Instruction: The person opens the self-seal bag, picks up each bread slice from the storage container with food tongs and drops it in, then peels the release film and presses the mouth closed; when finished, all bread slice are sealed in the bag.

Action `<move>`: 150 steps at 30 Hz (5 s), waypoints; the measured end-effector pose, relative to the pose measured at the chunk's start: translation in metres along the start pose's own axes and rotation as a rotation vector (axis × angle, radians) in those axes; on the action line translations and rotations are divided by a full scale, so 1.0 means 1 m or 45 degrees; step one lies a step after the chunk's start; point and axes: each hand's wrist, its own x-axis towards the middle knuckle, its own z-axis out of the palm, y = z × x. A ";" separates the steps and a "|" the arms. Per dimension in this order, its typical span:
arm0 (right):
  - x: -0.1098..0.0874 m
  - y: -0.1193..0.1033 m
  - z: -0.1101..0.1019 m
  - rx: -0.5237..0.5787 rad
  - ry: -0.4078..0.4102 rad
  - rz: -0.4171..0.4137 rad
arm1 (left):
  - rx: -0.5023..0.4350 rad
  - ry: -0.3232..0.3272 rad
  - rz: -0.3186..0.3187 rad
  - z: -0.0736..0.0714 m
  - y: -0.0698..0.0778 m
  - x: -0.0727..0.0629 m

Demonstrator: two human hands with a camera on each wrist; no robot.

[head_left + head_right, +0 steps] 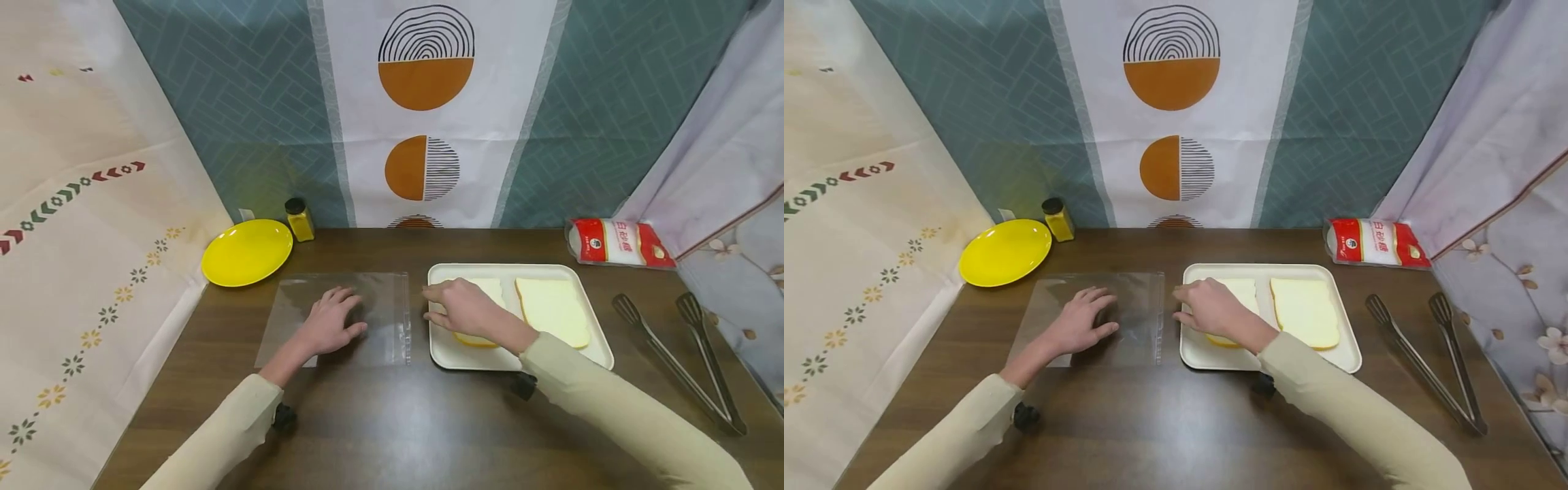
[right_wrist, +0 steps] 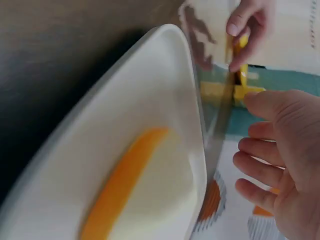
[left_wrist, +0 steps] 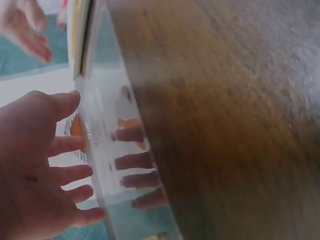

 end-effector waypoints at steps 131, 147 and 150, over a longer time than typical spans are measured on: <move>0.064 -0.023 0.047 -0.195 -0.631 0.157 | -0.374 0.724 0.203 0.025 -0.023 0.001; 0.068 -0.024 0.046 -0.211 -0.695 0.175 | -0.407 0.565 0.164 0.023 -0.026 -0.003; 0.068 -0.024 0.046 -0.219 -0.696 0.167 | -0.331 0.432 0.125 0.022 -0.028 -0.005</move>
